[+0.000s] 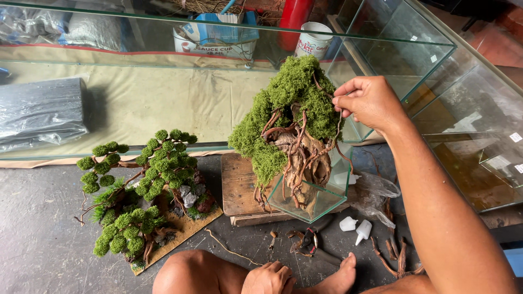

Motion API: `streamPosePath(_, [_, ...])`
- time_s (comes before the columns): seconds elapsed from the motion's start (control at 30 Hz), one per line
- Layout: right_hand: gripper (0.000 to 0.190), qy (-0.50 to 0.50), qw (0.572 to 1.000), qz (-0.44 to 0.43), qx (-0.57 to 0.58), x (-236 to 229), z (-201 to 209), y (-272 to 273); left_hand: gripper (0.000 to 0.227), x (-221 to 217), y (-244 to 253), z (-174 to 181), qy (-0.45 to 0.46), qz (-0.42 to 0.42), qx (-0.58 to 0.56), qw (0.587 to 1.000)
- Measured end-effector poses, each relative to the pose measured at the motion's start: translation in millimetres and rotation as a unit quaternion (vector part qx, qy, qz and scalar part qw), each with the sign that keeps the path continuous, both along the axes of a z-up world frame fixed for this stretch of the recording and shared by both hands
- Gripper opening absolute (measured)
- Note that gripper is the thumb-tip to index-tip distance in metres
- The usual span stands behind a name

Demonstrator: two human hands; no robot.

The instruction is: The person is sitting on the floor assembling a moss-covered decorative piece inside a glass container. They use their hands to arrange moss and small twigs, pressing them into place around a central root structure.

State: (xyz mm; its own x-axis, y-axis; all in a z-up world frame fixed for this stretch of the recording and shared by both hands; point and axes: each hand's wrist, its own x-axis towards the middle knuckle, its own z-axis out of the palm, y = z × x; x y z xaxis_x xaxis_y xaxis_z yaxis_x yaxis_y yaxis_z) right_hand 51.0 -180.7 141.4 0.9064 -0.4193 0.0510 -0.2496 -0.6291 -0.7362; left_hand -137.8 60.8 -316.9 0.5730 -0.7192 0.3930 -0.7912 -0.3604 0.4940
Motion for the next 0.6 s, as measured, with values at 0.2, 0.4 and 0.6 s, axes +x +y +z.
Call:
streamPosePath(0.2, [0.004,-0.046,0.999,-0.006,-0.012,0,-4,0,0.022,1,2,7,0.007,-0.005,-0.001,1.000])
streamPosePath(0.4, [0.008,-0.058,0.998,0.007,-0.013,3,-14,-10,0.026,0,3,7,0.004,-0.002,0.001,1.000])
streamPosePath(0.6, [0.005,-0.059,0.998,0.013,-0.013,-1,-6,-6,0.025,1,2,8,0.005,-0.014,0.004,1.000])
